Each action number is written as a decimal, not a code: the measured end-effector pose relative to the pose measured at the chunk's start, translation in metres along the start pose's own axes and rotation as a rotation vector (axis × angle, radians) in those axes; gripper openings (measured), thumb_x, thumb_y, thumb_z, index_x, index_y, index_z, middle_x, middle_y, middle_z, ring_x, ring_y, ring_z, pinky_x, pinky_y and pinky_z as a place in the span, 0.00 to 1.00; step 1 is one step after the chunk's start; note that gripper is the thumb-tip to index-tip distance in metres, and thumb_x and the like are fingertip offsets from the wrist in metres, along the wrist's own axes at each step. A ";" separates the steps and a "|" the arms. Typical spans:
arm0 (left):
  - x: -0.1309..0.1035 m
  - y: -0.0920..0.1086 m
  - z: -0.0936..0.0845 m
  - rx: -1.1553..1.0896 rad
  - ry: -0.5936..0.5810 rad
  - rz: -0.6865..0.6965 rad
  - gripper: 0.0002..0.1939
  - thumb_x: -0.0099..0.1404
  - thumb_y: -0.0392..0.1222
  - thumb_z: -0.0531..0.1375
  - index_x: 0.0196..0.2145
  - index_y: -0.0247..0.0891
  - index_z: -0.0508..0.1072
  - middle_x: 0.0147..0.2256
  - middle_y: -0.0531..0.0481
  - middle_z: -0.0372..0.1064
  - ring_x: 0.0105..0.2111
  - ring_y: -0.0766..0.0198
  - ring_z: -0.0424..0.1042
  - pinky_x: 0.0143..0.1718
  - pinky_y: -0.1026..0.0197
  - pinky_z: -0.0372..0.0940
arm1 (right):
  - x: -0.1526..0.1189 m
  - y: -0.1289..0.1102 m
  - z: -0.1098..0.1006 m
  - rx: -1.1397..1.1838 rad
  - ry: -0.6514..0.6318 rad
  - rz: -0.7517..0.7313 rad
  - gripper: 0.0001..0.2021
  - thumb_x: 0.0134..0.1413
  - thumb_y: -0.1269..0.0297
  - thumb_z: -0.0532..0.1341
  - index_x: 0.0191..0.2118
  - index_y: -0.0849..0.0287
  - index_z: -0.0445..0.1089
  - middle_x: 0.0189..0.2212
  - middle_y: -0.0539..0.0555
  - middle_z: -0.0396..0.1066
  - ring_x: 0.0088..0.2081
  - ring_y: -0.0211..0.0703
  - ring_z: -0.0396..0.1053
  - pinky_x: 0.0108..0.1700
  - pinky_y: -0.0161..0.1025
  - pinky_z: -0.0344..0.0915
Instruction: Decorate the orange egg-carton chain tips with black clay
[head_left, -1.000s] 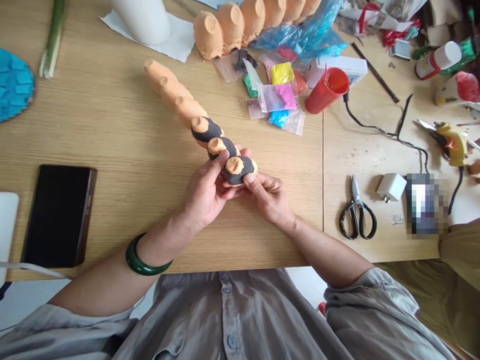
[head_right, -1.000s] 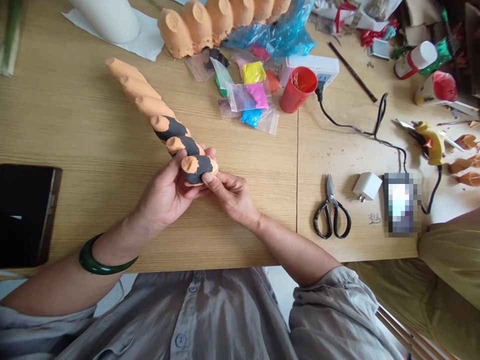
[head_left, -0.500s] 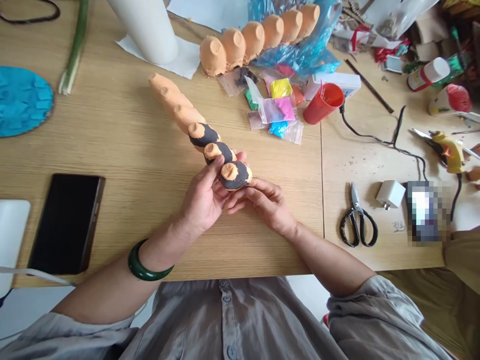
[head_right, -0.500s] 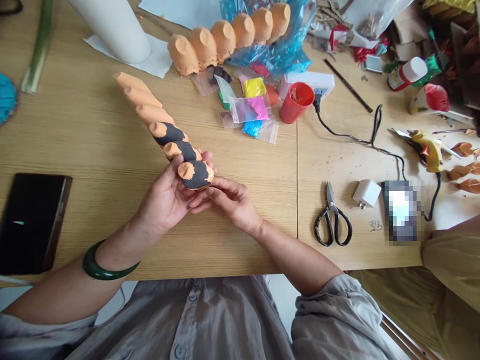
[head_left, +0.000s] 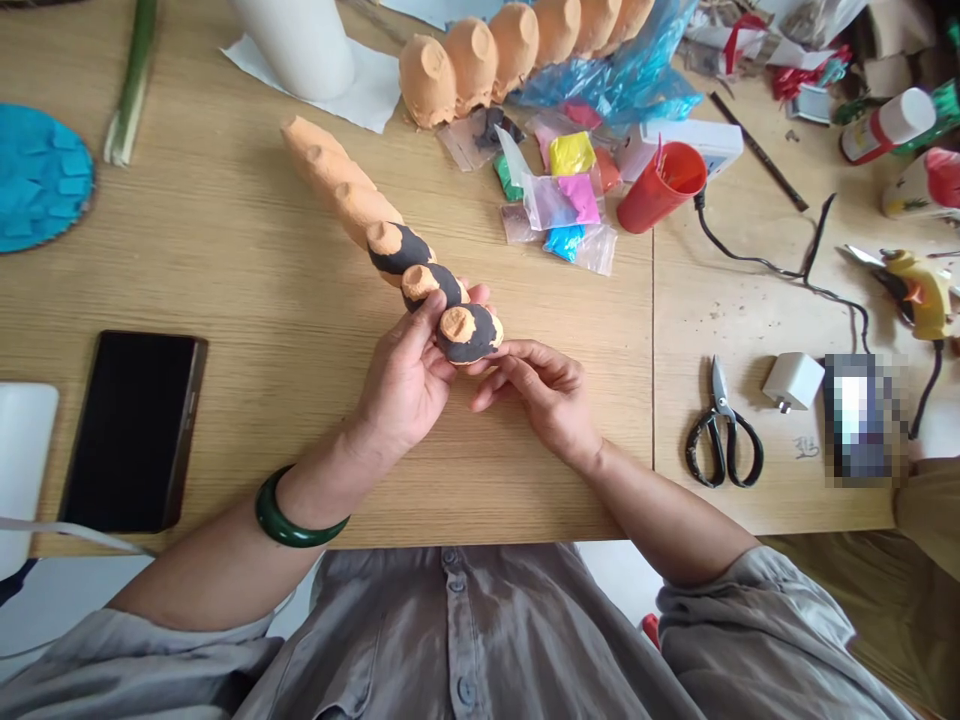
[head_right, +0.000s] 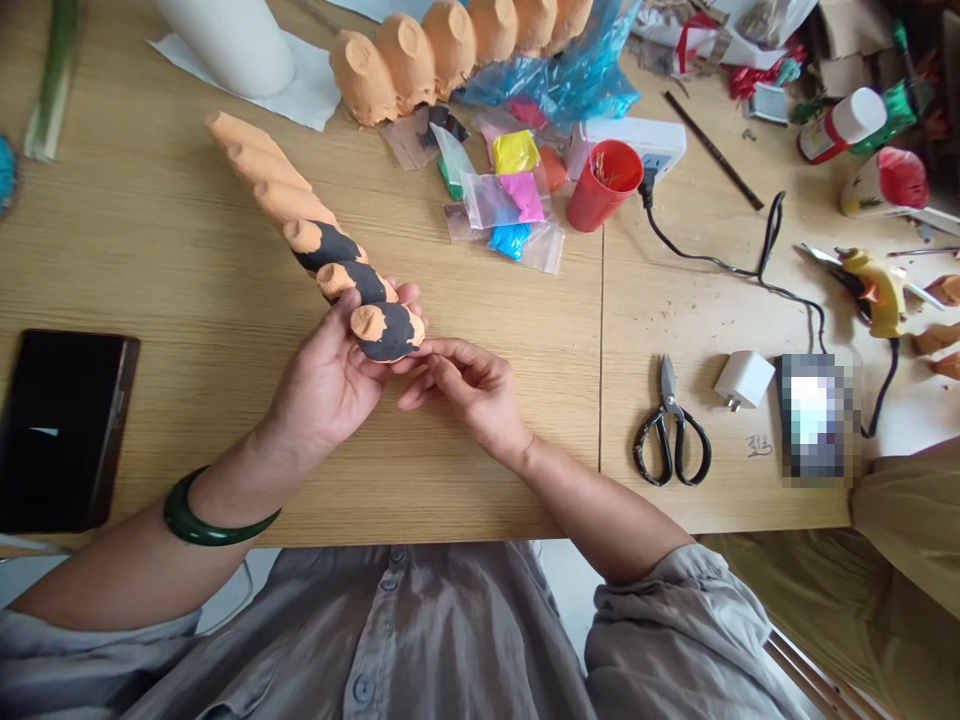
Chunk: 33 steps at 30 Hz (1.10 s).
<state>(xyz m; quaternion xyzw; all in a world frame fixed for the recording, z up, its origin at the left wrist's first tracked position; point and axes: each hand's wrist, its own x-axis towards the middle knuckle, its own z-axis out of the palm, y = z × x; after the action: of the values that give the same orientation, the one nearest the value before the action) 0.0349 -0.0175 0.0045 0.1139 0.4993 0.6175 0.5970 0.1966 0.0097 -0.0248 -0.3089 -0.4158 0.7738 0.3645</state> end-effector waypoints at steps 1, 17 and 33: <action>0.000 0.000 0.000 -0.001 0.009 0.002 0.14 0.79 0.53 0.66 0.53 0.43 0.82 0.58 0.45 0.86 0.64 0.52 0.83 0.54 0.59 0.82 | 0.000 0.000 0.000 -0.009 -0.003 -0.007 0.17 0.67 0.45 0.75 0.45 0.55 0.84 0.40 0.53 0.88 0.31 0.39 0.84 0.41 0.42 0.86; 0.004 -0.001 0.000 0.007 0.011 0.051 0.07 0.80 0.46 0.64 0.48 0.44 0.83 0.57 0.48 0.86 0.71 0.54 0.76 0.67 0.57 0.76 | 0.000 -0.003 -0.003 -0.057 0.050 -0.242 0.11 0.73 0.52 0.71 0.46 0.55 0.79 0.29 0.46 0.78 0.25 0.33 0.72 0.33 0.35 0.76; 0.002 0.000 -0.004 0.027 -0.061 0.023 0.15 0.79 0.55 0.67 0.54 0.43 0.81 0.60 0.45 0.85 0.62 0.50 0.83 0.49 0.58 0.82 | 0.006 0.001 0.000 0.106 -0.059 -0.057 0.10 0.64 0.54 0.78 0.45 0.53 0.85 0.34 0.45 0.83 0.26 0.32 0.73 0.34 0.37 0.85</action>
<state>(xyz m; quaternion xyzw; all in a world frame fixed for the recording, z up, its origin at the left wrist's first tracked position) 0.0316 -0.0179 0.0014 0.1466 0.4880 0.6137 0.6031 0.1930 0.0141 -0.0271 -0.2544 -0.3935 0.7927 0.3900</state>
